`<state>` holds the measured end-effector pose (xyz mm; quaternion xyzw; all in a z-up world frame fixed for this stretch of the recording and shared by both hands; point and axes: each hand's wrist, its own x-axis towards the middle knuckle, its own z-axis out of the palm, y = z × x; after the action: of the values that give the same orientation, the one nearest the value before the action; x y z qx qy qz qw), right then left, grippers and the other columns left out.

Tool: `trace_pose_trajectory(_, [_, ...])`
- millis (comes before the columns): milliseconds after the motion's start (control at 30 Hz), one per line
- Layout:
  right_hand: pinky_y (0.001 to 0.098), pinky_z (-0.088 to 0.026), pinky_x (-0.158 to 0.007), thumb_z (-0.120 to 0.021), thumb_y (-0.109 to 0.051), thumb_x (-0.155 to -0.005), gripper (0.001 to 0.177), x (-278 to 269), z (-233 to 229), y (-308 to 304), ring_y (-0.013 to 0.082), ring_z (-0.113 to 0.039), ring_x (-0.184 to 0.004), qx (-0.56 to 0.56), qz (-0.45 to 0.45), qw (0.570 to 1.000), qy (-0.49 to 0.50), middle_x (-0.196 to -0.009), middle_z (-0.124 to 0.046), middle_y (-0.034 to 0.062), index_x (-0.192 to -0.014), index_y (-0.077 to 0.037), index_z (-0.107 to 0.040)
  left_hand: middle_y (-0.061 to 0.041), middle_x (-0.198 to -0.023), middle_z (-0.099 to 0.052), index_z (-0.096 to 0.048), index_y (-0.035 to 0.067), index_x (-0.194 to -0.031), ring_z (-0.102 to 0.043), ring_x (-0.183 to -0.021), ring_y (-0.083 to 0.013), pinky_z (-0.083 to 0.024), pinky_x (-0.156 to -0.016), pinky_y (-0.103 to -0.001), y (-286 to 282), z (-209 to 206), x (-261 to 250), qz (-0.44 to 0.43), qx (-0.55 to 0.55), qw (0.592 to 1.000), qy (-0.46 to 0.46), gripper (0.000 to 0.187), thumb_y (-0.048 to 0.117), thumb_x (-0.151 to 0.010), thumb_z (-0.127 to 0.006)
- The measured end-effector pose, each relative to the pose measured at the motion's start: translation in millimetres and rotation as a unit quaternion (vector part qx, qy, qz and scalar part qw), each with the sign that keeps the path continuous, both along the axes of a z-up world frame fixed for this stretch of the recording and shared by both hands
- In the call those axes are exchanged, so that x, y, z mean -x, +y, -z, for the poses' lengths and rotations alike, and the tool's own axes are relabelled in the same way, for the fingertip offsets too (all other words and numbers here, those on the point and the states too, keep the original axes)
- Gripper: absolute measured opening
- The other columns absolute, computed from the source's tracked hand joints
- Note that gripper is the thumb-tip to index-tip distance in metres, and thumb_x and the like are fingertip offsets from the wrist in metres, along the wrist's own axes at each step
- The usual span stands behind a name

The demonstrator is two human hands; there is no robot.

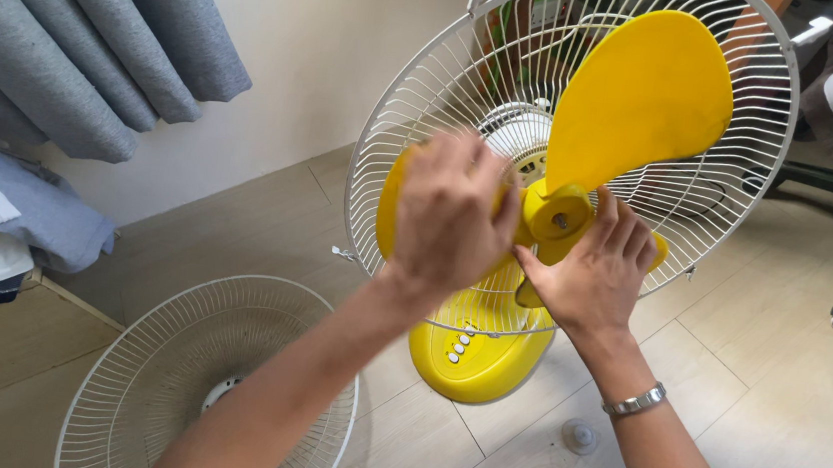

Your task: The person disassembles a yellow electric fan by removing the front grille, unscrewing the blade hub, detaching the fan blades, and removing the rear grille. The components are placed on the floor.

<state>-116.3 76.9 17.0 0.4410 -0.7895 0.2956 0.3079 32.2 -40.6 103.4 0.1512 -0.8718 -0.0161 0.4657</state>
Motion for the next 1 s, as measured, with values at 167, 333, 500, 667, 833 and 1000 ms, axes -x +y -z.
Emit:
trace_pose_trajectory(167, [0.0514, -0.025, -0.112, -0.088, -0.051, -0.068, 0.112, -3, -4, 0, 0.038, -0.037, -0.13, -0.038, -0.008, 0.999, 0.03, -0.141, -0.05, 0.0132, -0.155, -0.005, -0.033, -0.022, -0.136, -0.053, -0.055, 0.002, -0.138, -0.051, -0.129, -0.0374, -0.036, -0.106, -0.053, -61, -35, -8, -0.144, 0.092, 0.976, 0.135, 0.056, 0.037, -0.097, -0.071])
trace_pose_trajectory(333, [0.0502, -0.021, -0.11, -0.088, -0.048, -0.07, 0.117, 2, -24, 2, 0.0356, -0.036, -0.13, -0.04, -0.081, 0.996, -0.006, -0.138, -0.052, 0.0118, -0.161, -0.005, -0.027, -0.013, -0.106, -0.075, -0.071, 0.003, -0.116, -0.072, -0.109, -0.0277, -0.055, -0.093, -0.04, -93, -31, -8, 0.018, -0.252, 0.966, 0.064, 0.055, 0.053, -0.106, -0.051])
trace_pose_trajectory(500, [0.0469, -0.028, -0.106, -0.083, -0.043, -0.07, 0.103, 2, -34, 0, 0.0299, -0.044, -0.118, -0.106, -0.165, 0.98, 0.027, -0.117, -0.061, 0.008, -0.156, -0.009, -0.037, -0.011, -0.085, -0.074, -0.073, 0.0, -0.113, -0.071, -0.081, -0.0196, -0.056, -0.075, -0.031, -112, -33, -14, 0.156, -0.373, 0.913, 0.043, 0.063, 0.056, -0.105, -0.044])
trace_pose_trajectory(667, [0.0461, -0.036, -0.098, -0.076, -0.037, -0.083, 0.048, -12, 1, -2, 0.0248, -0.057, -0.108, -0.235, -0.189, 0.94, 0.16, -0.107, -0.068, 0.0052, -0.119, -0.012, -0.061, -0.007, -0.078, -0.07, -0.071, 0.001, -0.111, -0.065, -0.072, -0.0141, -0.053, -0.068, -0.033, -103, -33, -14, 0.138, -0.309, 0.94, 0.042, 0.063, 0.057, -0.107, -0.042])
trace_pose_trajectory(833, [0.0398, -0.042, -0.094, -0.076, -0.021, -0.085, 0.024, -4, 30, 29, 0.022, -0.062, -0.1, -0.07, -0.164, 0.979, 0.098, -0.103, -0.069, -0.0004, -0.105, -0.015, -0.064, -0.013, -0.071, -0.066, -0.071, 0.002, -0.112, -0.063, -0.064, -0.0226, -0.05, -0.061, -0.037, -78, -35, -17, 0.135, -0.287, 0.946, 0.072, 0.059, 0.054, -0.105, -0.044])
trace_pose_trajectory(1000, [0.0444, -0.044, -0.101, -0.081, -0.029, -0.085, 0.064, 18, 11, 37, 0.0354, -0.057, -0.115, 0.019, -0.096, 0.994, -0.052, -0.123, -0.058, 0.0184, -0.133, -0.001, -0.049, -0.021, -0.092, -0.069, -0.068, 0.001, -0.118, -0.067, -0.081, -0.0377, -0.053, -0.07, -0.044, -42, -33, -11, 0.115, -0.199, 0.966, 0.119, 0.044, 0.04, -0.109, -0.051])
